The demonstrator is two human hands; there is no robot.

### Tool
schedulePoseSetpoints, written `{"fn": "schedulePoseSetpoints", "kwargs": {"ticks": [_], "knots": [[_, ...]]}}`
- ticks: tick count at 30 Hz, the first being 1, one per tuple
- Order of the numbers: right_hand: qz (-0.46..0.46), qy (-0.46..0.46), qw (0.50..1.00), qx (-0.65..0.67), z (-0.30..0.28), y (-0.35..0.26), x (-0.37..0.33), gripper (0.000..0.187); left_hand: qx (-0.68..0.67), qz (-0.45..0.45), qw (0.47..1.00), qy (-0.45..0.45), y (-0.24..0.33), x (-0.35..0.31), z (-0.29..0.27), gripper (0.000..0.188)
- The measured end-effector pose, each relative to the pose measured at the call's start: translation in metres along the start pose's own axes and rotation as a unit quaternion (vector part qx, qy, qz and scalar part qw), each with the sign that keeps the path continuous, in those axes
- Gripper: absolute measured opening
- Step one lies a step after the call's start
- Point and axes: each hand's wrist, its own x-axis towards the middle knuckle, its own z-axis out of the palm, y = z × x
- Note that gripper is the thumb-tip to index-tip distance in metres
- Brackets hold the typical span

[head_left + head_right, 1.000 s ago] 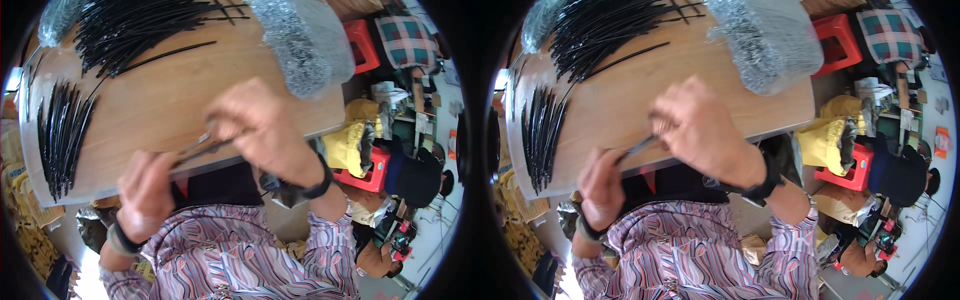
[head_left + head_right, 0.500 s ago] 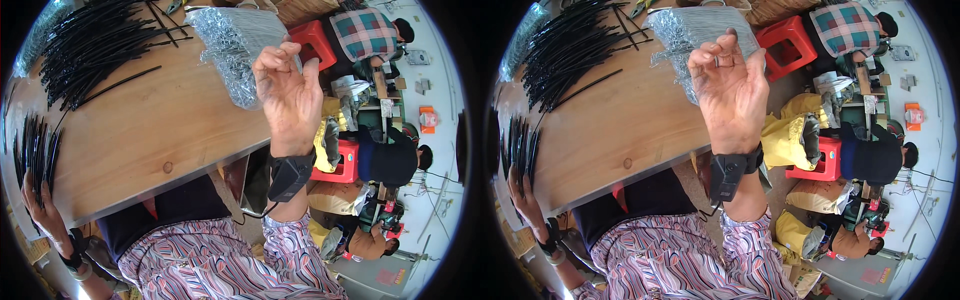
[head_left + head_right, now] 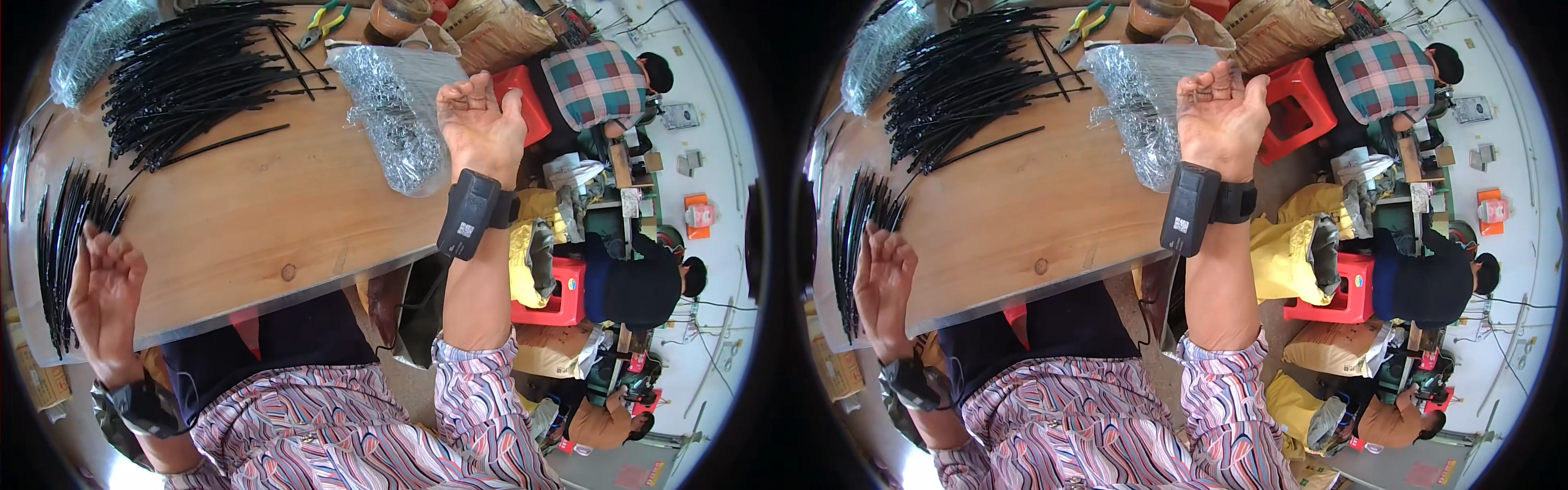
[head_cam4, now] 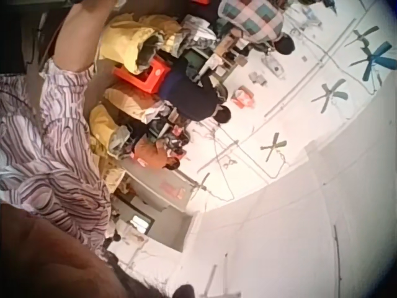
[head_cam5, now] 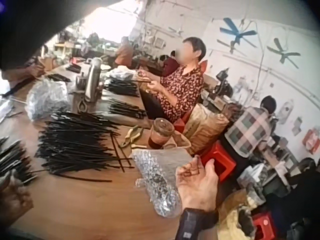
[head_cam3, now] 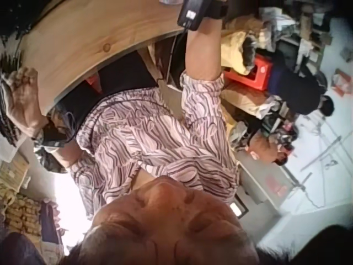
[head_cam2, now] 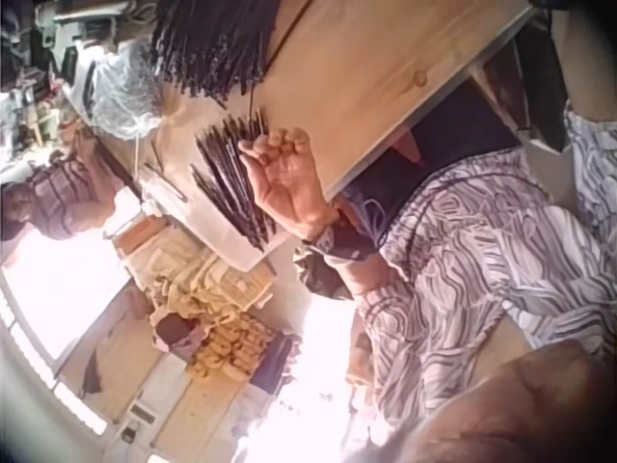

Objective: Assembling plastic cable ties by inserting metal locking components at a production workstation.

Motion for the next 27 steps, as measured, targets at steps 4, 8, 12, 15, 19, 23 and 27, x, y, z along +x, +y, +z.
{"fn": "schedulePoseSetpoints", "kwargs": {"ticks": [4, 8, 12, 15, 19, 23, 27], "knots": [[-0.001, 0.005, 1.000, -0.018, 0.006, 0.001, 0.000, 0.056, -0.128, -0.012, 0.992, -0.002, -0.002, 0.025, 0.008, 0.031], [-0.017, 0.012, 0.999, -0.026, 0.009, 0.003, -0.003, 0.056, -0.133, -0.002, 0.990, -0.047, -0.006, 0.042, 0.006, 0.029], [0.015, -0.003, 1.000, -0.015, 0.006, 0.010, -0.001, 0.060, -0.162, 0.020, 0.986, 0.017, -0.002, 0.042, 0.009, 0.028], [0.047, -0.103, 0.993, -0.034, -0.013, 0.009, 0.005, 0.062, -0.168, 0.025, 0.985, -0.014, -0.004, 0.042, 0.007, 0.023], [0.075, -0.148, 0.986, -0.018, 0.004, -0.010, -0.013, 0.054, -0.310, 0.018, 0.950, -0.047, -0.026, 0.049, 0.047, 0.020], [0.087, -0.106, 0.990, 0.011, 0.019, 0.008, -0.020, 0.054, -0.364, 0.024, 0.928, -0.078, -0.033, 0.041, 0.069, 0.022], [0.109, -0.117, 0.987, 0.016, 0.035, 0.039, -0.042, 0.053, -0.445, 0.014, 0.891, -0.090, -0.030, 0.039, 0.071, 0.025]]}}
